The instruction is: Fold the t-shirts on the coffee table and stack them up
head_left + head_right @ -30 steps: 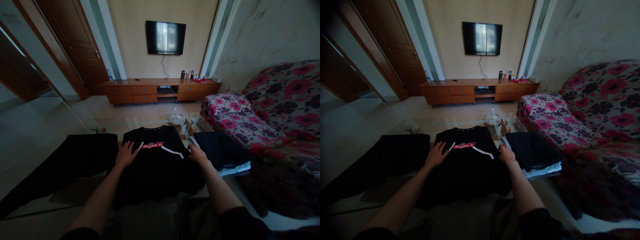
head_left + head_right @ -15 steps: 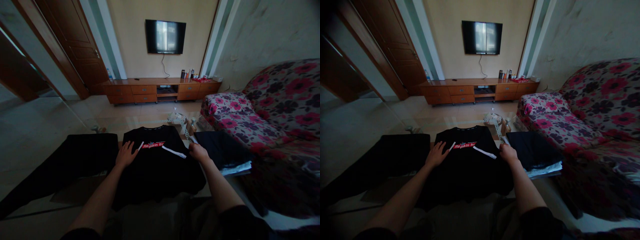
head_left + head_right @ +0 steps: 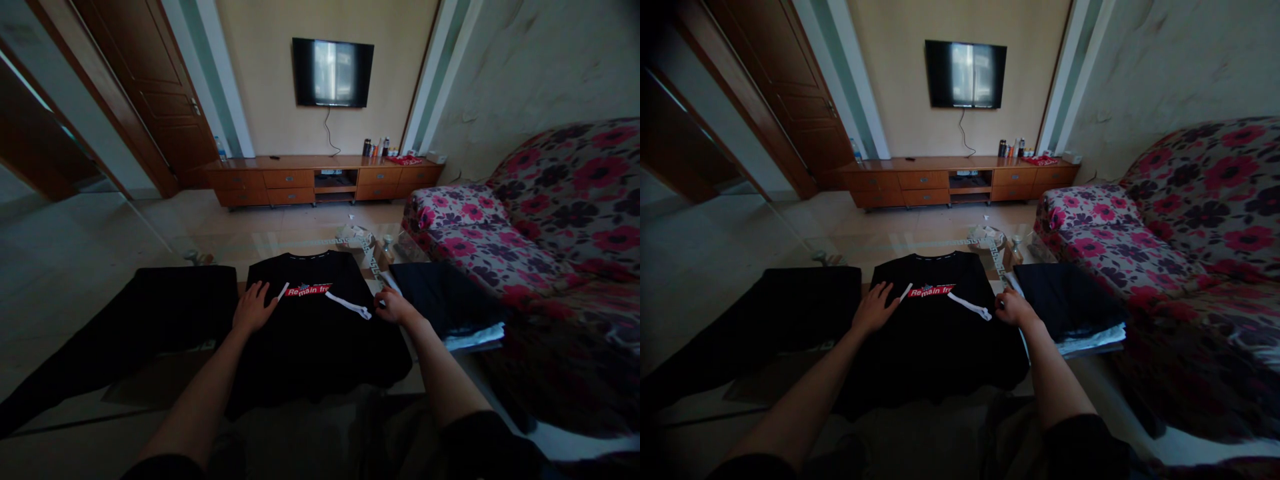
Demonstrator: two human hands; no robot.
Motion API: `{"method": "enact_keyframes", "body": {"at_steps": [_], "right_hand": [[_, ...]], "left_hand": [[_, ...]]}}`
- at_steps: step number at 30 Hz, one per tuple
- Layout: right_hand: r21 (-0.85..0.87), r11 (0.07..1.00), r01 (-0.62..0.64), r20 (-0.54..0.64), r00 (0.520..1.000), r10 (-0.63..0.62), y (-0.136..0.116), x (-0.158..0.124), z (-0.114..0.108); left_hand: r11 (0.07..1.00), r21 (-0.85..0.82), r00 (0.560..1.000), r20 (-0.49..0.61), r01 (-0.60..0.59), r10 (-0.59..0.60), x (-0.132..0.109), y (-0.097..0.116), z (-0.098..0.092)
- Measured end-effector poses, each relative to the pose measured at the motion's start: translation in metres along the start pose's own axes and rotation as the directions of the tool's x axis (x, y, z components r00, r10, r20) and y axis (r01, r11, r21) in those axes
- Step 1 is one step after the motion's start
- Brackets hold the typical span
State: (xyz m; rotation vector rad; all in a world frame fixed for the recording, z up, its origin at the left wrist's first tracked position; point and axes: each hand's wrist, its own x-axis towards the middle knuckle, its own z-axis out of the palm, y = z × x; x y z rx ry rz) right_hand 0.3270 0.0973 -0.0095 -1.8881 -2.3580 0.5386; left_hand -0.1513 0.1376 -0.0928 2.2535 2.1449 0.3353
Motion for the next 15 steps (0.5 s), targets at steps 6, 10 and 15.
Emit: {"method": "enact_keyframes", "body": {"at_steps": [6, 10, 15], "right_hand": [[-0.036, 0.999, 0.01, -0.018, 1.0, -0.011, -0.014, 0.0, -0.002], [-0.017, 1.0, 0.002, 0.115, 0.993, 0.0, -0.018, 0.004, 0.006], [-0.061, 0.998, -0.016, 0.08, 0.997, 0.021, -0.017, 0.004, 0.005]], "left_hand": [[1.0, -0.004, 1.0, -0.01, 0.01, -0.01, 0.0, 0.001, -0.001], [1.0, -0.001, 1.0, -0.006, 0.008, -0.008, 0.0, 0.001, 0.0], [1.0, 0.004, 1.0, -0.016, 0.006, -0.006, 0.0, 0.001, -0.001]]}}
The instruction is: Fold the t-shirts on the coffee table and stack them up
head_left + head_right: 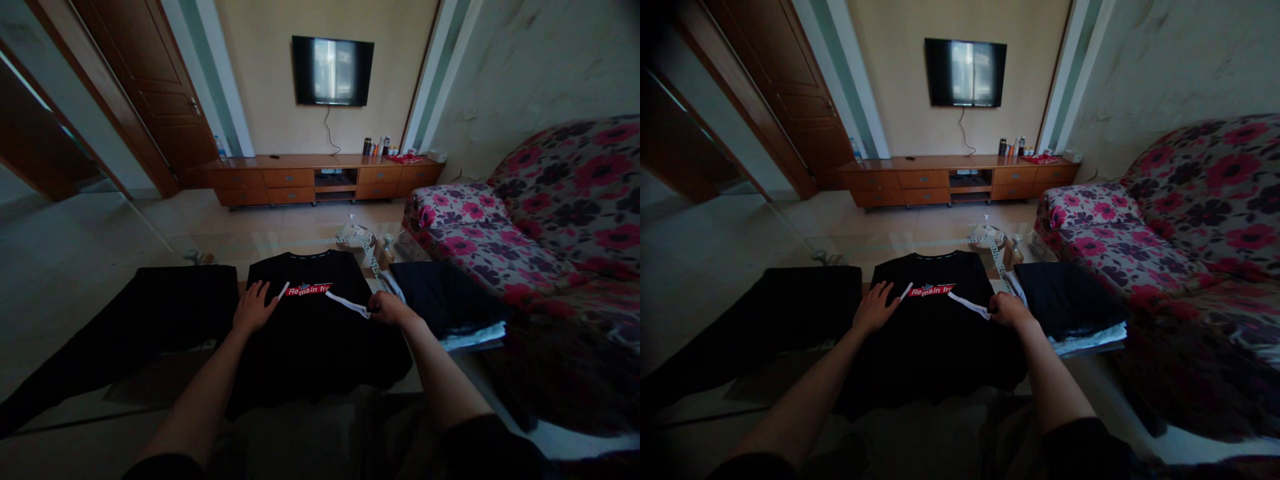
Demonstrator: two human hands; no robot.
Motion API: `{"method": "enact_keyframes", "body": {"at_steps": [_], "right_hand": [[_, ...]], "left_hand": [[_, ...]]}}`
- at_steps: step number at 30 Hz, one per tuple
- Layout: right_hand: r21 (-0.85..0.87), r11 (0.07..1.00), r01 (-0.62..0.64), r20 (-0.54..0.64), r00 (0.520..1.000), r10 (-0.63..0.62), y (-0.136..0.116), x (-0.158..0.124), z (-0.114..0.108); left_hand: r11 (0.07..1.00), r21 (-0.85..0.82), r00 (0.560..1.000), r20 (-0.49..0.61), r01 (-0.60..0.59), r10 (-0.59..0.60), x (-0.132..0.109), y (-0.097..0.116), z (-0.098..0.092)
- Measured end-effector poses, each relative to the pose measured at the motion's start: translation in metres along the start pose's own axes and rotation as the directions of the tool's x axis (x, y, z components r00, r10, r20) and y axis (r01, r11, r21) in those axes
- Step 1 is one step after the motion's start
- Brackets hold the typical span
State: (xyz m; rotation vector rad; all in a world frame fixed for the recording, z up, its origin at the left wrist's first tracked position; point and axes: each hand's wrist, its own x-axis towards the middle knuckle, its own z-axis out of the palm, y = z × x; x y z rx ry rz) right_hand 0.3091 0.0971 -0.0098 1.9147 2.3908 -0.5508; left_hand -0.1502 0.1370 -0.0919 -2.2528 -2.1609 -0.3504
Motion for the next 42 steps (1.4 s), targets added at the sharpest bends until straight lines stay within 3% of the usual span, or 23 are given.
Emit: {"method": "enact_keyframes", "body": {"at_steps": [5, 9, 11, 14, 17, 20, 26, 32, 34, 38, 42], "right_hand": [[-0.02, 0.999, -0.035, 0.048, 0.998, 0.036, -0.005, -0.004, -0.011], [-0.029, 0.984, -0.174, 0.127, 0.976, 0.177, -0.02, -0.003, -0.017], [-0.046, 0.97, -0.24, 0.048, 0.969, 0.242, -0.031, 0.003, -0.018], [-0.06, 0.979, -0.196, -0.131, 0.974, 0.187, -0.047, 0.015, -0.016], [-0.065, 0.995, -0.075, -0.214, 0.975, 0.06, -0.058, 0.03, -0.007], [-0.078, 0.996, -0.034, -0.208, 0.978, 0.017, -0.061, 0.042, 0.01], [-0.058, 0.972, -0.229, -0.11, 0.969, 0.222, -0.053, 0.052, 0.04], [-0.047, 0.93, -0.365, -0.182, 0.919, 0.351, -0.05, 0.06, 0.046], [-0.062, 0.933, -0.354, -0.229, 0.915, 0.332, -0.053, 0.064, 0.045], [-0.133, 0.969, -0.21, -0.272, 0.947, 0.168, -0.056, 0.075, 0.047], [-0.114, 0.965, -0.235, -0.249, 0.947, 0.201, -0.053, 0.09, 0.052]], "left_hand": [[1.0, 0.005, 1.0, 0.02, -0.013, 0.013, -0.002, 0.0, 0.0], [0.999, 0.015, 0.997, 0.061, -0.046, 0.045, -0.006, 0.0, 0.003], [0.998, 0.016, 0.996, 0.07, -0.054, 0.052, -0.011, 0.0, 0.003], [0.998, 0.014, 0.996, 0.065, -0.062, 0.061, -0.023, 0.002, 0.002], [0.998, 0.014, 0.997, 0.058, -0.056, 0.055, -0.038, 0.007, -0.003], [0.999, 0.021, 0.998, 0.051, -0.027, 0.025, -0.054, 0.012, -0.007], [0.999, 0.039, 1.0, 0.026, 0.013, -0.014, -0.074, 0.019, -0.013], [0.997, 0.075, 1.0, 0.003, 0.009, -0.009, -0.077, 0.023, -0.016], [0.997, 0.078, 1.0, 0.004, 0.01, -0.01, -0.077, 0.024, -0.017], [0.997, 0.081, 1.0, 0.008, 0.022, -0.023, -0.077, 0.024, -0.018], [0.997, 0.079, 1.0, 0.011, 0.019, -0.02, -0.076, 0.024, -0.017]]}}
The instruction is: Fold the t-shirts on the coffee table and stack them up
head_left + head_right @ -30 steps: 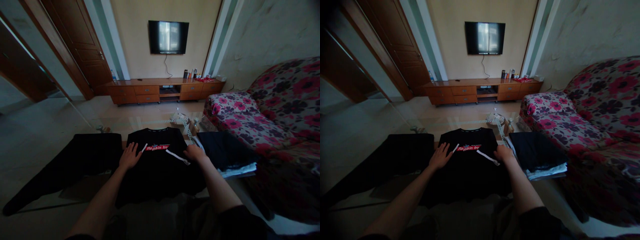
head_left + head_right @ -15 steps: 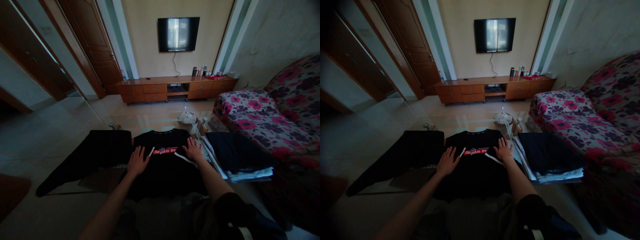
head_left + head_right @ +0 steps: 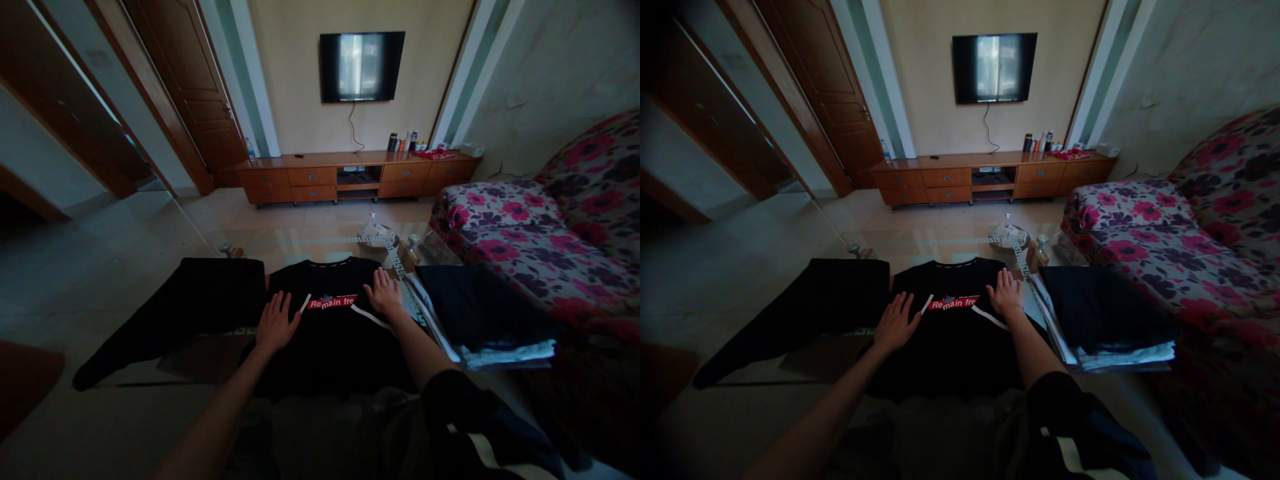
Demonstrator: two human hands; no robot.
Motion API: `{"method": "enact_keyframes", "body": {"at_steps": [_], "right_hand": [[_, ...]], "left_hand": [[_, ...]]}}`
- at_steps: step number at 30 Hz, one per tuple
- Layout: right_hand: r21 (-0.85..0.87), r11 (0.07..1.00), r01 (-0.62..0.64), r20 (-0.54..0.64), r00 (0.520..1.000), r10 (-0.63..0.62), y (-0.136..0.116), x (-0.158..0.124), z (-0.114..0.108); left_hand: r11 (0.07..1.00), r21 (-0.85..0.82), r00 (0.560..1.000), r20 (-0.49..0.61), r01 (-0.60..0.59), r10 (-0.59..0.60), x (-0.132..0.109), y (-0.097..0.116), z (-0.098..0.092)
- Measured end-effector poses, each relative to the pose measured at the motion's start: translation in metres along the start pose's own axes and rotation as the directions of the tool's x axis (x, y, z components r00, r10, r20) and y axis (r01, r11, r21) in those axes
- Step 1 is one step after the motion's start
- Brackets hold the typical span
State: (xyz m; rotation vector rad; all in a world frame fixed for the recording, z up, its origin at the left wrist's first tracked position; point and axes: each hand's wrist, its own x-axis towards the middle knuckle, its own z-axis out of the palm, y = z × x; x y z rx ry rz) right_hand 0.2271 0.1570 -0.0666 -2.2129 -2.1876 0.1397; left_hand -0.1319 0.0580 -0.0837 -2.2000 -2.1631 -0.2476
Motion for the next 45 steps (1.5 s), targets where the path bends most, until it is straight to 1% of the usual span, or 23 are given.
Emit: {"method": "enact_keyframes", "body": {"at_steps": [3, 6, 11, 12, 14, 17, 20, 25, 28, 32, 37, 40, 45], "right_hand": [[0.009, 0.997, -0.078, -0.005, 0.997, 0.078, 0.002, 0.012, 0.006], [0.024, 0.988, -0.151, -0.033, 0.988, 0.152, 0.002, 0.021, 0.009], [0.037, 0.967, -0.253, -0.091, 0.963, 0.255, -0.006, 0.024, 0.008], [0.039, 0.967, -0.251, -0.116, 0.96, 0.254, -0.009, 0.023, 0.008], [0.042, 0.978, -0.206, -0.144, 0.967, 0.21, -0.013, 0.023, 0.009], [0.046, 0.989, -0.141, -0.102, 0.984, 0.145, -0.015, 0.024, 0.012], [0.059, 0.982, -0.179, -0.066, 0.981, 0.183, -0.013, 0.029, 0.015], [0.099, 0.964, -0.246, -0.07, 0.965, 0.253, -0.009, 0.04, 0.016], [0.116, 0.959, -0.257, -0.091, 0.959, 0.268, -0.005, 0.044, 0.016], [0.108, 0.969, -0.223, -0.092, 0.968, 0.233, -0.001, 0.044, 0.012], [0.025, 0.988, -0.154, -0.113, 0.981, 0.156, -0.002, 0.042, 0.007], [0.022, 0.994, -0.111, -0.088, 0.99, 0.113, -0.005, 0.041, 0.009], [0.043, 0.991, -0.124, -0.073, 0.989, 0.127, -0.005, 0.05, 0.014]], "left_hand": [[1.0, 0.006, 1.0, -0.003, -0.004, 0.004, 0.001, -0.001, 0.0], [1.0, 0.007, 1.0, -0.001, -0.003, 0.003, 0.001, -0.001, 0.0], [1.0, -0.001, 1.0, -0.006, -0.003, 0.003, 0.002, 0.0, -0.002], [1.0, -0.004, 1.0, -0.006, -0.003, 0.002, 0.002, 0.0, -0.001], [1.0, -0.01, 1.0, -0.005, -0.001, 0.001, 0.002, 0.0, -0.001], [1.0, -0.017, 1.0, -0.006, -0.002, 0.002, 0.002, -0.001, 0.0], [1.0, -0.019, 1.0, -0.017, -0.007, 0.007, 0.002, -0.001, 0.001], [1.0, -0.019, 1.0, -0.022, 0.002, -0.003, 0.002, -0.002, 0.001], [1.0, -0.023, 1.0, -0.02, 0.001, -0.002, 0.002, -0.002, 0.0], [1.0, -0.027, 1.0, -0.015, -0.006, 0.006, 0.002, -0.001, -0.003], [0.999, -0.041, 1.0, -0.004, 0.006, -0.006, 0.002, 0.0, -0.005], [0.998, -0.061, 1.0, 0.0, 0.012, -0.012, 0.002, 0.0, -0.003], [0.998, -0.055, 1.0, 0.0, 0.008, -0.008, 0.013, 0.0, 0.001]]}}
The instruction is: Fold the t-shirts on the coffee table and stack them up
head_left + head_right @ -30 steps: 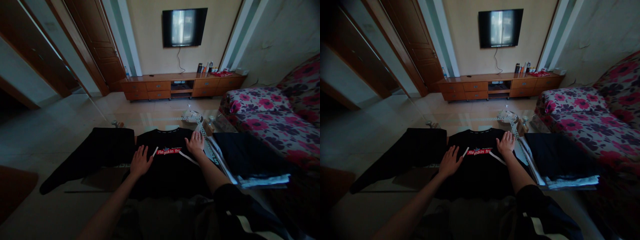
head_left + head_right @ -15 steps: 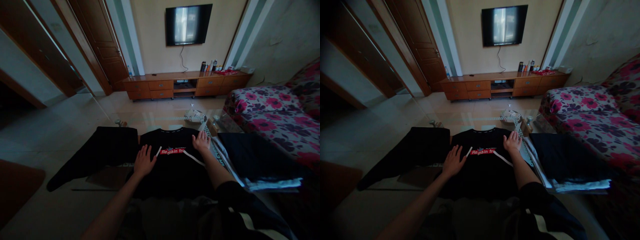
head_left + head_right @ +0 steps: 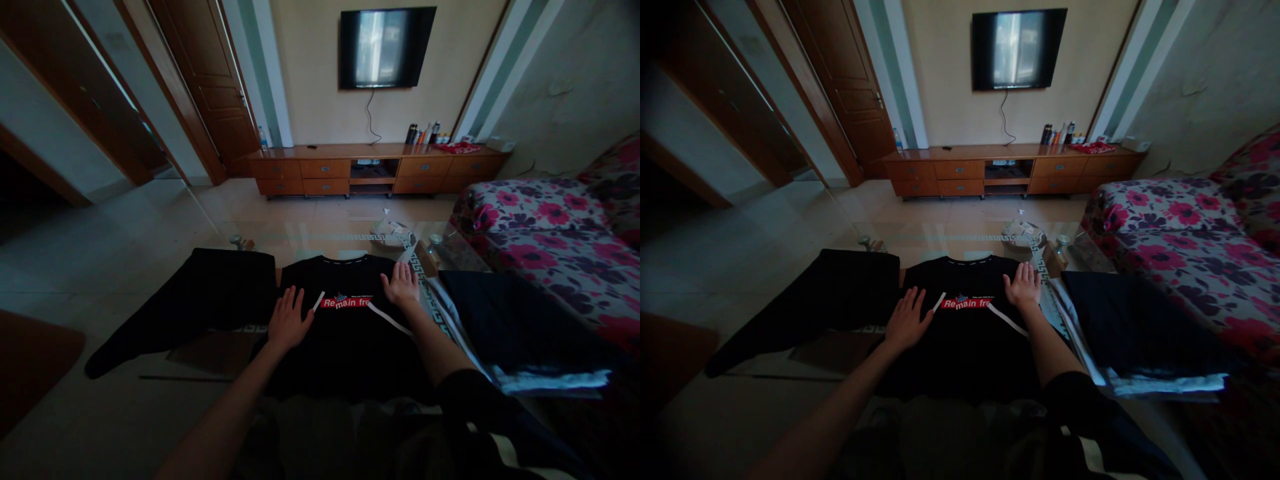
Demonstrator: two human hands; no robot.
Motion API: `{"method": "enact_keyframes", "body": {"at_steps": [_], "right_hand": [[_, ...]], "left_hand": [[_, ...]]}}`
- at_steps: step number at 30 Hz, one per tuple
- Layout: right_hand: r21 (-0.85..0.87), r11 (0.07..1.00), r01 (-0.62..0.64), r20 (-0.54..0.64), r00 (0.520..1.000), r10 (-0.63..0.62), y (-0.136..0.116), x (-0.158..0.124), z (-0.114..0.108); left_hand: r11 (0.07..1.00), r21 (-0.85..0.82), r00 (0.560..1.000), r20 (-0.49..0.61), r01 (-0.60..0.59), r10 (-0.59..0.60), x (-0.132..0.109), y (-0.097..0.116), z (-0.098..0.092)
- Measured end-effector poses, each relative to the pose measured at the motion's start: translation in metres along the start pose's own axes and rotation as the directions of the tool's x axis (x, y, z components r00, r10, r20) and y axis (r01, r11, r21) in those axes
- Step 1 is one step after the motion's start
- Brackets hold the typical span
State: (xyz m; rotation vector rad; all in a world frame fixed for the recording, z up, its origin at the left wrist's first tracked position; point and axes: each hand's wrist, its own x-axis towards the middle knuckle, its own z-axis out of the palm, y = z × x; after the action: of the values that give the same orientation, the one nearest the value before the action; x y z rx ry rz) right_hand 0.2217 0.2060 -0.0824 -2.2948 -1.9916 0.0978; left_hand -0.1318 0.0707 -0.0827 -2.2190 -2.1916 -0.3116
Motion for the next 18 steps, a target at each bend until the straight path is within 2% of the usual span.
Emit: {"method": "enact_keyframes", "body": {"at_steps": [5, 10, 15, 18], "right_hand": [[0.013, 1.0, 0.01, -0.039, 0.999, -0.01, -0.001, 0.021, 0.005], [0.033, 0.999, 0.021, -0.03, 0.999, -0.02, -0.001, 0.038, 0.006], [0.099, 0.978, 0.184, -0.003, 0.983, -0.185, 0.02, 0.051, -0.008], [0.049, 0.984, 0.174, 0.004, 0.985, -0.174, 0.035, 0.054, -0.02]], "left_hand": [[1.0, 0.001, 1.0, 0.011, -0.001, 0.001, 0.023, 0.001, 0.003], [1.0, 0.001, 1.0, 0.002, 0.004, -0.004, 0.039, 0.0, 0.008], [1.0, -0.004, 1.0, -0.005, -0.001, 0.001, 0.043, -0.001, 0.011], [1.0, -0.007, 1.0, -0.008, 0.002, -0.002, 0.043, -0.001, 0.011]]}}
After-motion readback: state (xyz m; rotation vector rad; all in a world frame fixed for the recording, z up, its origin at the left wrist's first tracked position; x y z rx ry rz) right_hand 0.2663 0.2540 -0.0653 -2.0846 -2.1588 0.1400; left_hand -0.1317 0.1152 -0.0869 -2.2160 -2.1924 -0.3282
